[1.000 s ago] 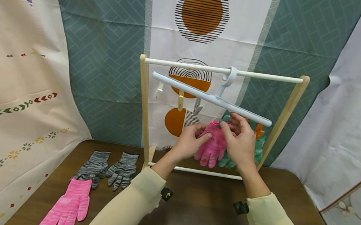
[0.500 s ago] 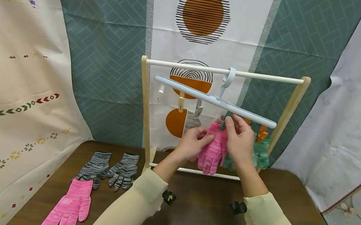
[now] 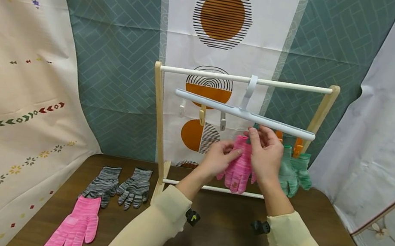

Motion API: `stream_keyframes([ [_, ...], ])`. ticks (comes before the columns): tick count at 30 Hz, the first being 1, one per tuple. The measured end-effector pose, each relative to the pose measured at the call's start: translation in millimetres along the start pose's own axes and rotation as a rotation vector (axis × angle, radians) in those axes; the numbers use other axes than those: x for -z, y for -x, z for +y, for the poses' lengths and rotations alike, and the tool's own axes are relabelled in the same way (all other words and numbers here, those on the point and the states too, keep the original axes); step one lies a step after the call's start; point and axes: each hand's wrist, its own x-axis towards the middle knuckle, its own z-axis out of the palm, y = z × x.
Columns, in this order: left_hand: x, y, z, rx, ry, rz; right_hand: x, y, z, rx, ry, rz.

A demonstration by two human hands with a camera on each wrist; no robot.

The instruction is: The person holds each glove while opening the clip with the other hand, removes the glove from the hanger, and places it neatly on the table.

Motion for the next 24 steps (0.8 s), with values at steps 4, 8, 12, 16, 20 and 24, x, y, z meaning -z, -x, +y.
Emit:
stream_keyframes([
  [4, -5.9, -3.0, 0.4, 0.01, -0.012, 0.012, 4, -1.5, 1, 0.029, 0.032, 0.012],
  [8, -9.8, -6.4, 0.7, 0.024, -0.028, 0.015, 7, -3.9, 2, 0.042, 0.041, 0.028],
  [12, -12.9, -8.2, 1.4, 0.03, -0.013, 0.01, 10, -5.7, 2, 0.047, 0.043, 0.047],
  [16, -15.2, -9.8, 0.7, 0.041, 0.005, 0.013, 13, -6.9, 2, 0.034, 0.069, 0.066],
  [20, -16.3, -11.1, -1.4, 0.058, 0.017, 0.016, 15, -8.4, 3, 0.022, 0.064, 0.082],
  [24, -16.1, -11.4, -2.9, 0.064, 0.016, 0.017, 16, -10.5, 6, 0.015, 0.014, 0.093],
])
